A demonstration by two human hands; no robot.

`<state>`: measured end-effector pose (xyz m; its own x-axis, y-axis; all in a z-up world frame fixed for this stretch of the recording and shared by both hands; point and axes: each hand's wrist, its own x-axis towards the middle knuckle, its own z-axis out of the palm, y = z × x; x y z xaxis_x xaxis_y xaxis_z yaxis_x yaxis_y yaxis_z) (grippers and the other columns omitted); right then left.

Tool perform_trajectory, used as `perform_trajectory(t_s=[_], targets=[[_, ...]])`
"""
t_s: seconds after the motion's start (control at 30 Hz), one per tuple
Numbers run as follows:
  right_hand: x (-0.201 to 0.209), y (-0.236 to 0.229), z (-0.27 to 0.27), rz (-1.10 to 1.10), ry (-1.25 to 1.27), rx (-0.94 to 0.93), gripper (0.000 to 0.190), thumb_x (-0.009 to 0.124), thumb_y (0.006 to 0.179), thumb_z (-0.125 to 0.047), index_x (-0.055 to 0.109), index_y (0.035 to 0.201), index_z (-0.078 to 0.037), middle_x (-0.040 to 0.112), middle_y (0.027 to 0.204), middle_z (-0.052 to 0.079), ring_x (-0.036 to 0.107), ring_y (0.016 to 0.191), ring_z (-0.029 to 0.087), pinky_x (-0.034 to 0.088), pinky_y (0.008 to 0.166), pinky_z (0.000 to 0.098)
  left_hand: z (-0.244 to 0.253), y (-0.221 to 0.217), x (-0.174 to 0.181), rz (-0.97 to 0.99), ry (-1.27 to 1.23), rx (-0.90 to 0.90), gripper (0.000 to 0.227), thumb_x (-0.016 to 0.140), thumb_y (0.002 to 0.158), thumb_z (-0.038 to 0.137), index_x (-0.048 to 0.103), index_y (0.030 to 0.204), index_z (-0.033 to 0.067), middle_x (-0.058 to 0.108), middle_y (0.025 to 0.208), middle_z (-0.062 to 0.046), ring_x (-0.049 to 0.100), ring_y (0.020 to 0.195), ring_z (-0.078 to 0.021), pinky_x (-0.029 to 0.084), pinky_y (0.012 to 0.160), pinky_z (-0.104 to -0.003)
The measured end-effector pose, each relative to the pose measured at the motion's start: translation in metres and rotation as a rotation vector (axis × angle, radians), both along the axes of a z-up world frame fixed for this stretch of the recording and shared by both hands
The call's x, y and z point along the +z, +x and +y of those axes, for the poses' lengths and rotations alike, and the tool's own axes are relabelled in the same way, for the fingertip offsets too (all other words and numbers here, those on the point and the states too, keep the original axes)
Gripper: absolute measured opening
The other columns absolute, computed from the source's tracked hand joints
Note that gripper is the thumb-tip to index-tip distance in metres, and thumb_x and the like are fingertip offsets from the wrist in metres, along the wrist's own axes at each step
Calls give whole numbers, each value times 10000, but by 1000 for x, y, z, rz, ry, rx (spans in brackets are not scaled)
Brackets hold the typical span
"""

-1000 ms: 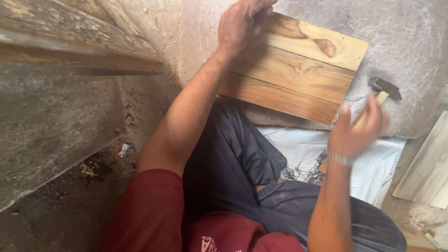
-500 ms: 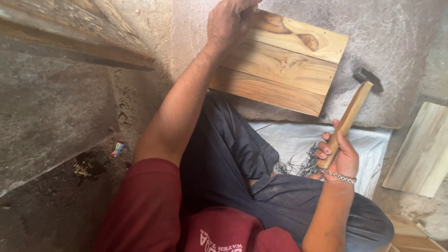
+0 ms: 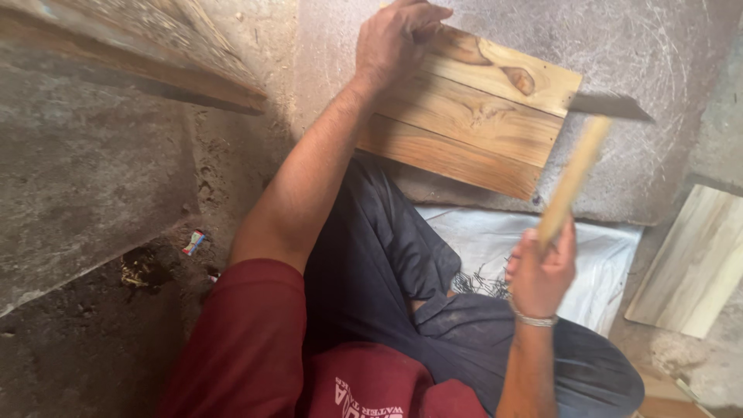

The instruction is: The person assembles a small wooden box by hammering nails into wooden planks. They position the planks, drive nails with a hammer, and stack the completed box with others nearby.

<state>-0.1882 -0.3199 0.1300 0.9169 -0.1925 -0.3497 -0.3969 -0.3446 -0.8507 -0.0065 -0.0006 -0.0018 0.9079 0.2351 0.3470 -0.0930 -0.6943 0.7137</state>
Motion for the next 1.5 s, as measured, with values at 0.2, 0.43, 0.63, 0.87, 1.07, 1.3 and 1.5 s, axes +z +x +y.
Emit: perform_trajectory(t_s=[0.2, 0.43, 0.63, 0.87, 1.07, 1.3, 1.5], targets=[[14, 19, 45, -483, -473, 605, 556, 660, 1092, -91, 432, 1591, -5, 621, 1455, 307, 639, 1318, 374, 544, 1032, 406, -1, 7, -1, 84, -48, -28, 267, 765, 905, 210, 733, 1165, 261, 776, 956, 94, 752, 763, -120, 597, 692, -319], [19, 57, 82, -579, -323, 562, 486, 617, 1135, -182, 449, 1562, -19, 578, 1504, 250, 619, 1374, 321, 542, 1144, 392, 3, 7, -6, 82, -41, -2, 386, 798, 882, 207, 570, 1187, 151, 784, 900, 90, 757, 774, -166, 587, 691, -380], [29, 81, 98, -250, -451, 601, 576, 662, 982, -181, 512, 1528, -72, 692, 1319, 207, 743, 1067, 289, 603, 851, 376, 4, 8, -3, 83, -84, -24, 312, 808, 895, 198, 595, 1111, 121, 777, 885, 65, 758, 774, -190, 580, 704, -394], [28, 74, 100, -706, -367, 615, 518, 636, 1121, -103, 430, 1596, -100, 624, 1453, 247, 684, 1305, 325, 610, 1064, 378, 6, 5, -1, 65, -102, -3, 338, 802, 862, 168, 597, 1121, 93, 768, 857, 48, 751, 758, -182, 575, 693, -375], [24, 83, 95, -413, -510, 614, 565, 679, 1021, -73, 491, 1554, -53, 697, 1313, 236, 728, 1144, 326, 600, 928, 385, 5, 12, -3, 95, -106, -22, 292, 819, 883, 197, 616, 1085, 141, 791, 882, 58, 756, 748, -162, 588, 701, -361], [21, 72, 94, -454, -499, 496, 550, 658, 995, -154, 485, 1510, -69, 733, 956, 147, 738, 852, 292, 588, 717, 382, 4, 9, -7, 69, -116, 6, 391, 808, 850, 168, 576, 1148, 68, 775, 835, 38, 745, 743, -174, 576, 673, -371], [9, 77, 92, -387, -641, 624, 568, 719, 974, -97, 563, 1519, -75, 739, 1163, 224, 750, 976, 341, 587, 785, 426, 5, 8, -9, 99, -146, -26, 349, 825, 889, 184, 580, 1130, 125, 796, 899, 51, 765, 820, -178, 589, 746, -371]])
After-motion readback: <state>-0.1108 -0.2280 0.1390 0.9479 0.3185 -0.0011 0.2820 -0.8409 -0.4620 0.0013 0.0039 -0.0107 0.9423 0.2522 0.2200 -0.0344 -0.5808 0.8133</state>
